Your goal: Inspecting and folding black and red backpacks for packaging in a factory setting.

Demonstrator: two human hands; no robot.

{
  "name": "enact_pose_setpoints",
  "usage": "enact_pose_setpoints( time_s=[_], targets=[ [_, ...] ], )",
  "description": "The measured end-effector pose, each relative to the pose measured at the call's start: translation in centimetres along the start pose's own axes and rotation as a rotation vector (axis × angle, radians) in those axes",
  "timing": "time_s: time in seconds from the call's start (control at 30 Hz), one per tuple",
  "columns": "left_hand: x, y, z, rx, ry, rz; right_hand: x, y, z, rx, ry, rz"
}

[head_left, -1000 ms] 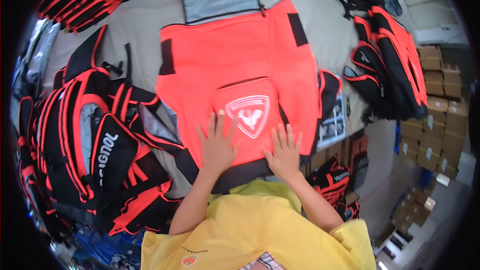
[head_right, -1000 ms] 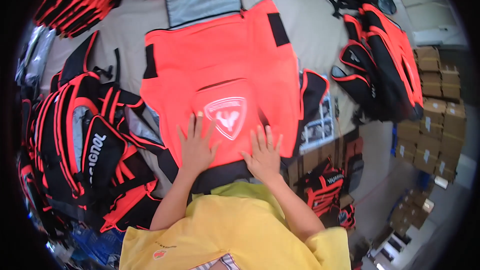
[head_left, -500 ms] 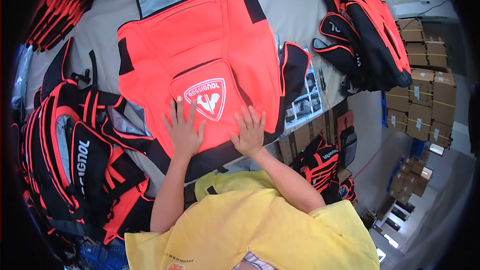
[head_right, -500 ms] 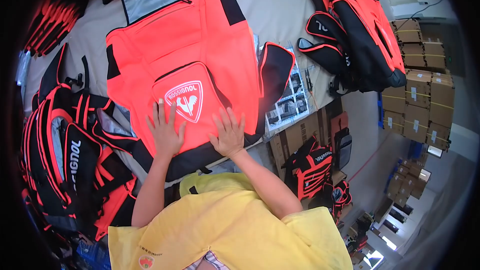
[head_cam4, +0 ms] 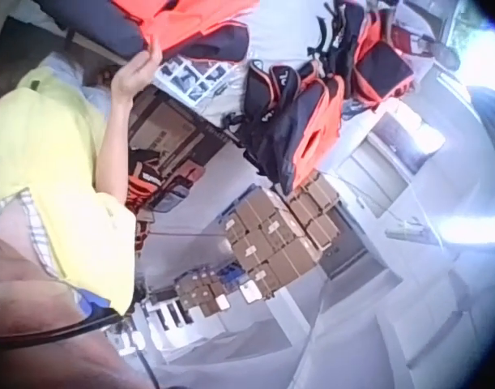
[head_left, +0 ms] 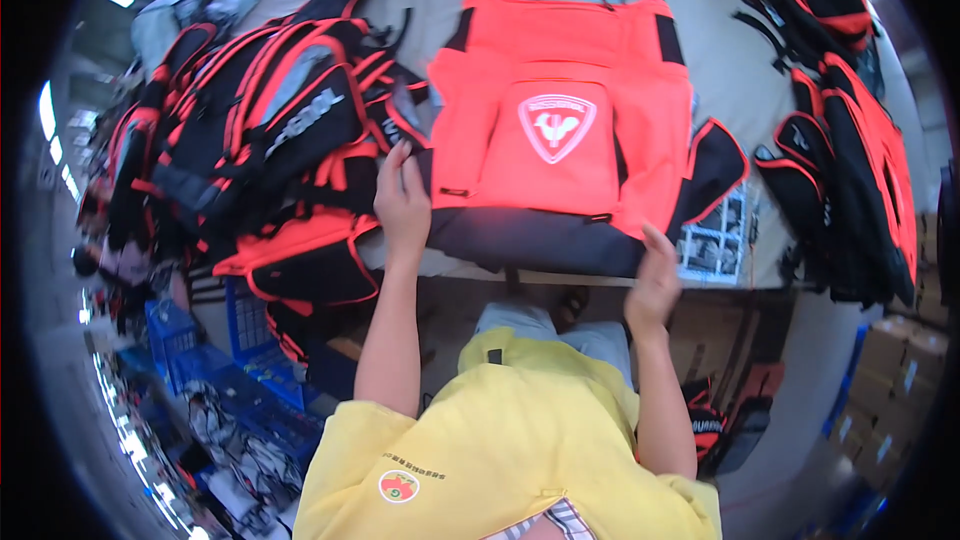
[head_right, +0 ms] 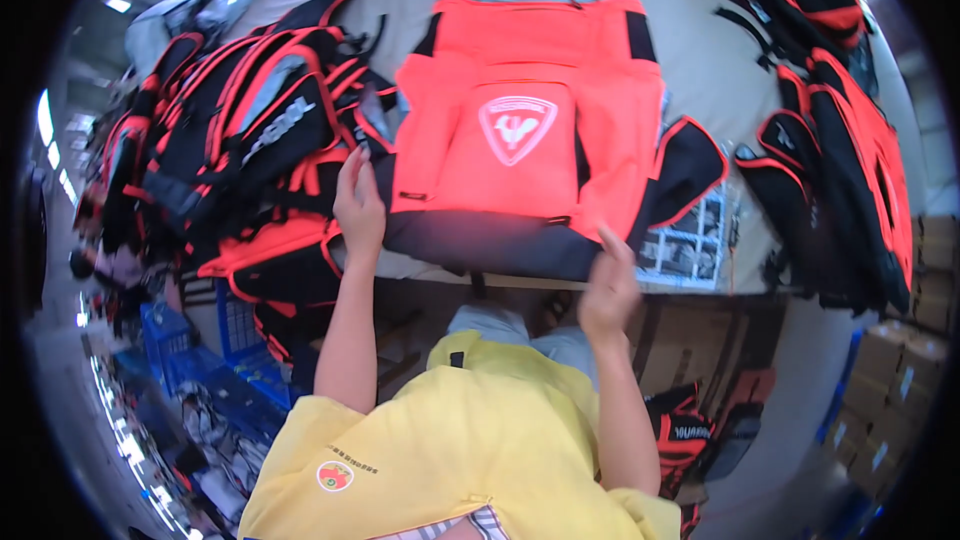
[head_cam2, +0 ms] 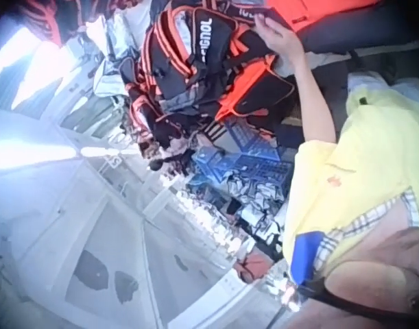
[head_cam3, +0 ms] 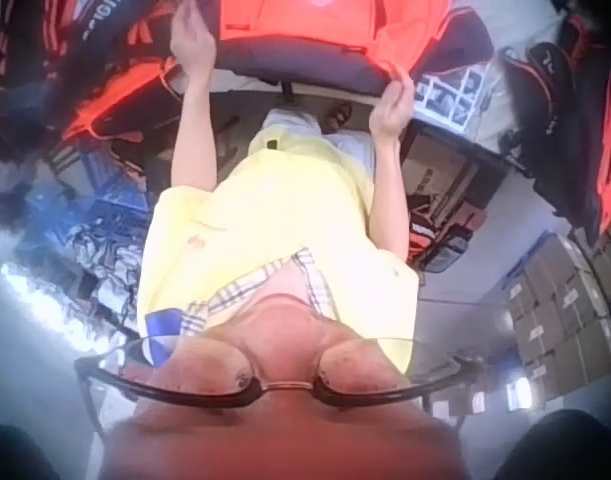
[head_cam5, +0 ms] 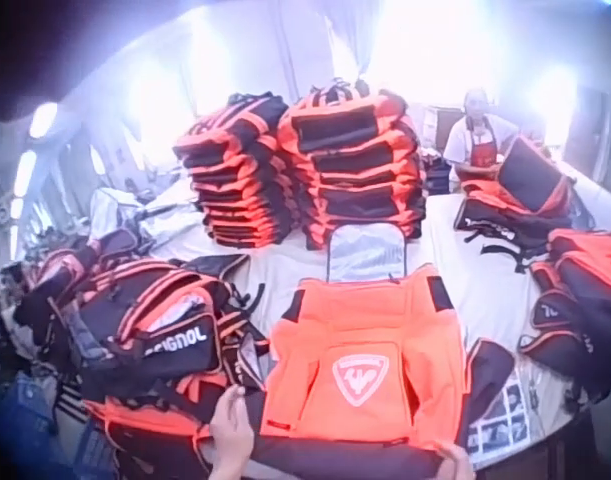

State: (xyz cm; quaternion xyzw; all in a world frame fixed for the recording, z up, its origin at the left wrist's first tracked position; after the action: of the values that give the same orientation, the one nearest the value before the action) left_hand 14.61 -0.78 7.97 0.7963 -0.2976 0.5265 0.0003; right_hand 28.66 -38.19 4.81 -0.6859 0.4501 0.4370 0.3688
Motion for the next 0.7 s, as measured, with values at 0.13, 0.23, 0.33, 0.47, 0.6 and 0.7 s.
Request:
enact_pose_setpoints(
  time_s=[0.13,0.23,0.33,0.47,0.6,0.7],
  targets=[
    [-4.5,8.3,-9.8,0.194,0.08,-0.52,3.1,6.7,-7.6,0.048,-0.011,0.127],
    [-5.3,12.6,-11.6,0.27,0.181,-0.67,6.3,10.4,-10.2,-0.002,-0.18,0.354],
    [-6.7,13.6,-10.5,0.145,0.535,-0.941,5.1,11.3,-11.0,0.087,-0.189,0.647],
    [-4.8,10.4,-9.2,-0.1,0.578,-1.067,1.3,7.1,-7.3,0.07,-0.415,0.678],
    [-5.9,7.5,-5.1,-0.467,0.633,-1.172,0.0,2.5,-2.0,0.15,-0.337,0.67],
    [-5.0,7.0,-1.7,-0.472,0.609,-1.123,2.8,1.2,0.6,0.088,-0.33,0.735]
  ],
)
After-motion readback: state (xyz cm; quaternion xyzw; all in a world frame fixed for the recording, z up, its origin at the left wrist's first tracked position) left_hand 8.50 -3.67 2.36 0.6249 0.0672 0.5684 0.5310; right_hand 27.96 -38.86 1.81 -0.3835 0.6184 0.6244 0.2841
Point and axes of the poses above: each hand's wrist, its own y-axis away from the middle knuckle, its own z-axis out of the palm, x = y × z, the point moved 3 cm from there along -y, towards the middle knuckle, and after that the axes turned 4 degrees about y, right-handed, at the moved point
